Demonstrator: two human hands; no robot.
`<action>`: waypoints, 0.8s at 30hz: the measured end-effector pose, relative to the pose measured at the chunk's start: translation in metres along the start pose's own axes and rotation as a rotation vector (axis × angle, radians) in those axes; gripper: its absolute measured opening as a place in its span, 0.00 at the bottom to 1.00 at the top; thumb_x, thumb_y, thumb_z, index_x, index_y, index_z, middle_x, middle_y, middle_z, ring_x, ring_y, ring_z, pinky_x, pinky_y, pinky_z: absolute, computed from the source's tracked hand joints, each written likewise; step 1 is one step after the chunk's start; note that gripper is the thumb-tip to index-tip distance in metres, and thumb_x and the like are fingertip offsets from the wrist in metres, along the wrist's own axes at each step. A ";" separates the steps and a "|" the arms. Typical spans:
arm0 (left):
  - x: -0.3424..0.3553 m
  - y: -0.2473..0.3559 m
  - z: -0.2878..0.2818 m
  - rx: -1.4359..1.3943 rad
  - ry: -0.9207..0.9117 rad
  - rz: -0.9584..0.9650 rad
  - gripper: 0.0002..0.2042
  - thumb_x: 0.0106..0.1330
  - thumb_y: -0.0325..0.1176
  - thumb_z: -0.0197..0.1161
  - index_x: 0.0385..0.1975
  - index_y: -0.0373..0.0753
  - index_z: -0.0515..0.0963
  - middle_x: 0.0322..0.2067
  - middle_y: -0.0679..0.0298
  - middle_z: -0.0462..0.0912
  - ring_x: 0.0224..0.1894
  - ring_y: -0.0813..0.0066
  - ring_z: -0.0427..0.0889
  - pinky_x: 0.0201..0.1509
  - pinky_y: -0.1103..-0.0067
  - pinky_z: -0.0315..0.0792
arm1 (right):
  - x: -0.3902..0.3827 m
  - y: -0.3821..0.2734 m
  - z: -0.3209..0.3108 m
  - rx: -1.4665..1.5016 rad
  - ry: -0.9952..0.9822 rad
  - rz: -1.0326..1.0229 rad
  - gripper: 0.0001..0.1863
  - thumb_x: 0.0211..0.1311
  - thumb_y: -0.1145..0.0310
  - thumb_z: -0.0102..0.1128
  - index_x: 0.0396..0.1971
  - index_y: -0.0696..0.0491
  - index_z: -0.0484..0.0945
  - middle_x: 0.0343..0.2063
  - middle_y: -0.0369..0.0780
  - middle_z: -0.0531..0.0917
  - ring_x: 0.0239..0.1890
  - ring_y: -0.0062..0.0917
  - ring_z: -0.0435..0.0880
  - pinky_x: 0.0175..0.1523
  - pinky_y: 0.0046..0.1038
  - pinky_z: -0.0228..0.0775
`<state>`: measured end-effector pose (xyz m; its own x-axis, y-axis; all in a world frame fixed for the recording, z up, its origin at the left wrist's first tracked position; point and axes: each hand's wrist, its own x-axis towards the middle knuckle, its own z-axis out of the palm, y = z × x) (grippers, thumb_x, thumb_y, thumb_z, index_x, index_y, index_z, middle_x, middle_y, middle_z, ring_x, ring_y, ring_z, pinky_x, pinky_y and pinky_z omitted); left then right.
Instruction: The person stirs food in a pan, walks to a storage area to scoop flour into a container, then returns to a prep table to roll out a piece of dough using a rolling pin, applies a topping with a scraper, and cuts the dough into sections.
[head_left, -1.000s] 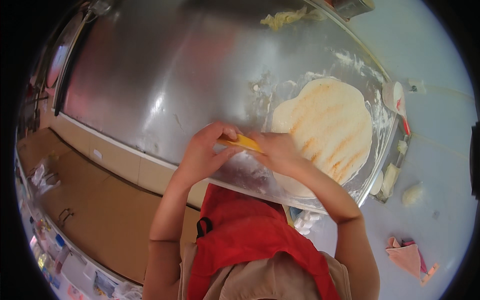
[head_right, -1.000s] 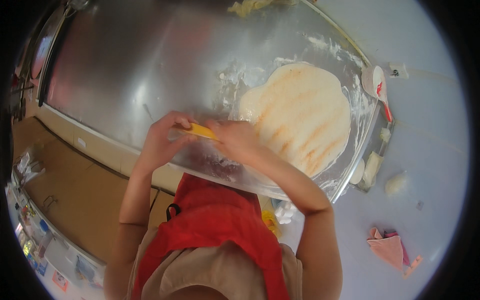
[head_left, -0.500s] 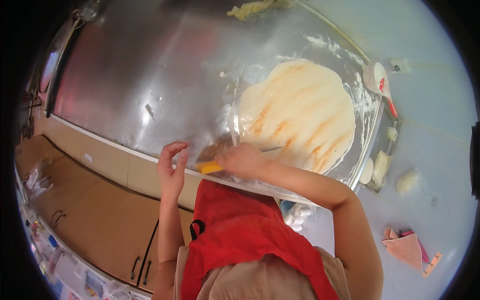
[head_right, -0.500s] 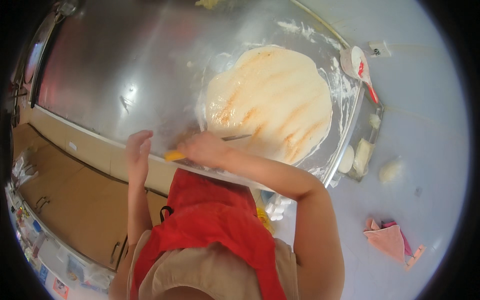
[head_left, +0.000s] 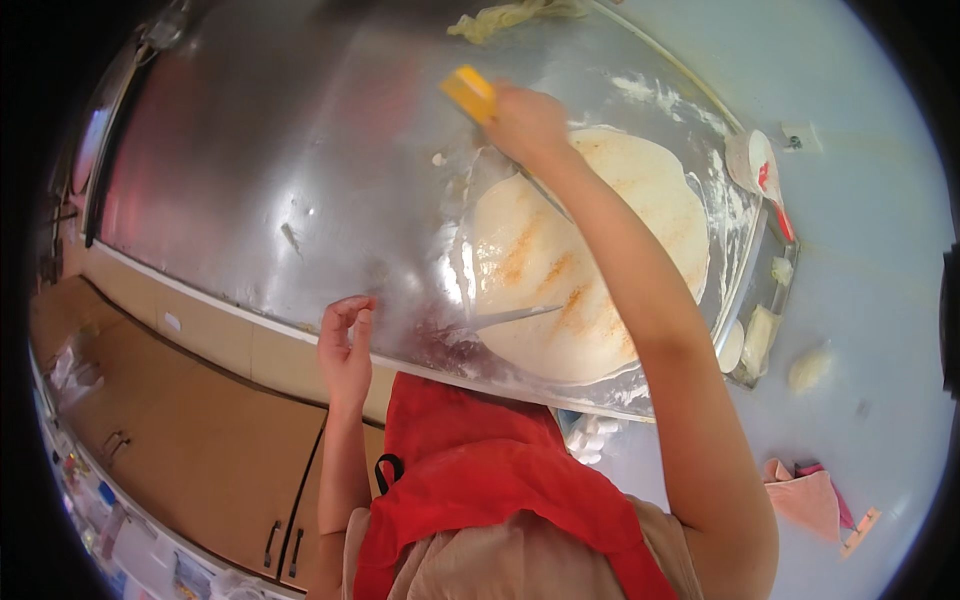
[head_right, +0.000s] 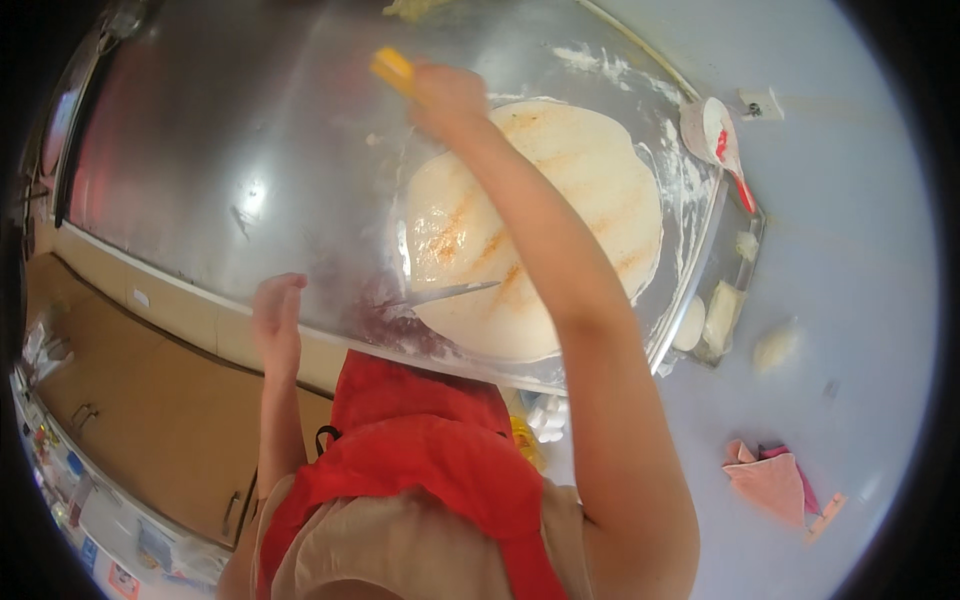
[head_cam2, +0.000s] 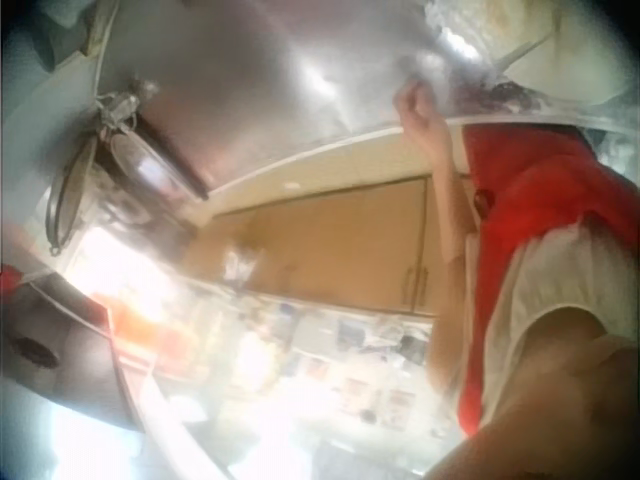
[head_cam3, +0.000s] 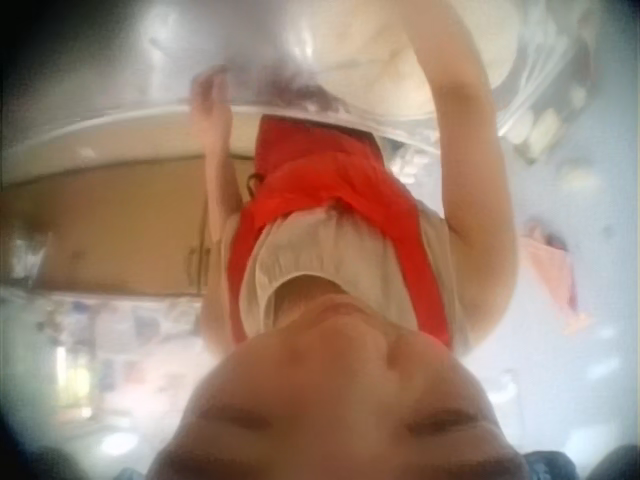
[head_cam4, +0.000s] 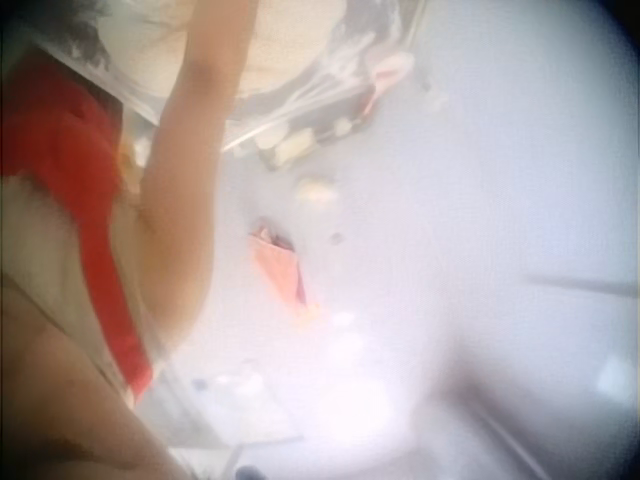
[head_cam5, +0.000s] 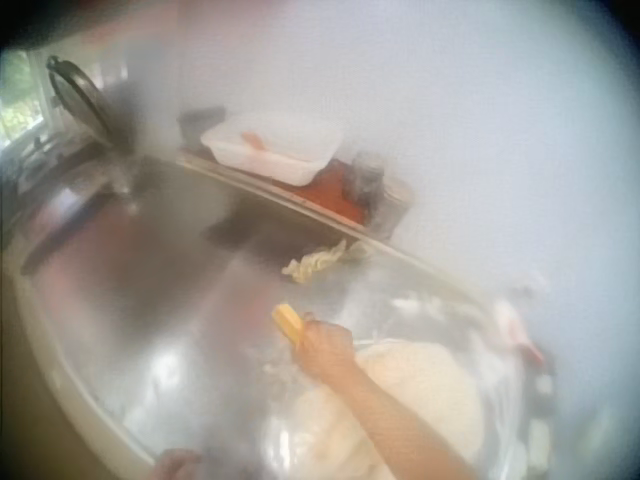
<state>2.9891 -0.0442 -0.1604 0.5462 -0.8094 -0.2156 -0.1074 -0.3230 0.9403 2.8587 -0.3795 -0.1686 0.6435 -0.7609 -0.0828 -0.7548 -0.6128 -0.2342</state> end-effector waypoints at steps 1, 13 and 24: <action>0.005 0.006 0.005 -0.002 -0.037 0.017 0.07 0.69 0.26 0.55 0.42 0.33 0.75 0.43 0.61 0.79 0.48 0.74 0.77 0.56 0.79 0.67 | 0.009 -0.005 -0.001 0.021 0.006 0.022 0.16 0.53 0.60 0.58 0.36 0.55 0.73 0.28 0.46 0.83 0.33 0.42 0.83 0.37 0.41 0.74; 0.027 -0.021 0.015 0.024 -0.137 -0.062 0.06 0.69 0.26 0.56 0.42 0.34 0.75 0.41 0.61 0.81 0.45 0.74 0.78 0.52 0.78 0.70 | -0.063 0.203 -0.031 -0.212 0.075 0.606 0.26 0.55 0.55 0.58 0.46 0.61 0.73 0.38 0.53 0.83 0.43 0.48 0.82 0.47 0.44 0.74; 0.026 0.002 0.062 -0.017 -0.289 -0.050 0.05 0.67 0.24 0.56 0.40 0.34 0.75 0.40 0.60 0.81 0.45 0.73 0.79 0.53 0.79 0.70 | 0.024 0.241 -0.060 -0.127 0.545 0.823 0.30 0.56 0.50 0.58 0.46 0.64 0.72 0.39 0.55 0.82 0.45 0.48 0.81 0.49 0.40 0.73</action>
<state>2.9514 -0.0960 -0.1801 0.2907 -0.8996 -0.3259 -0.0711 -0.3600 0.9303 2.6842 -0.5585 -0.1685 -0.2088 -0.9337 0.2908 -0.9683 0.1557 -0.1956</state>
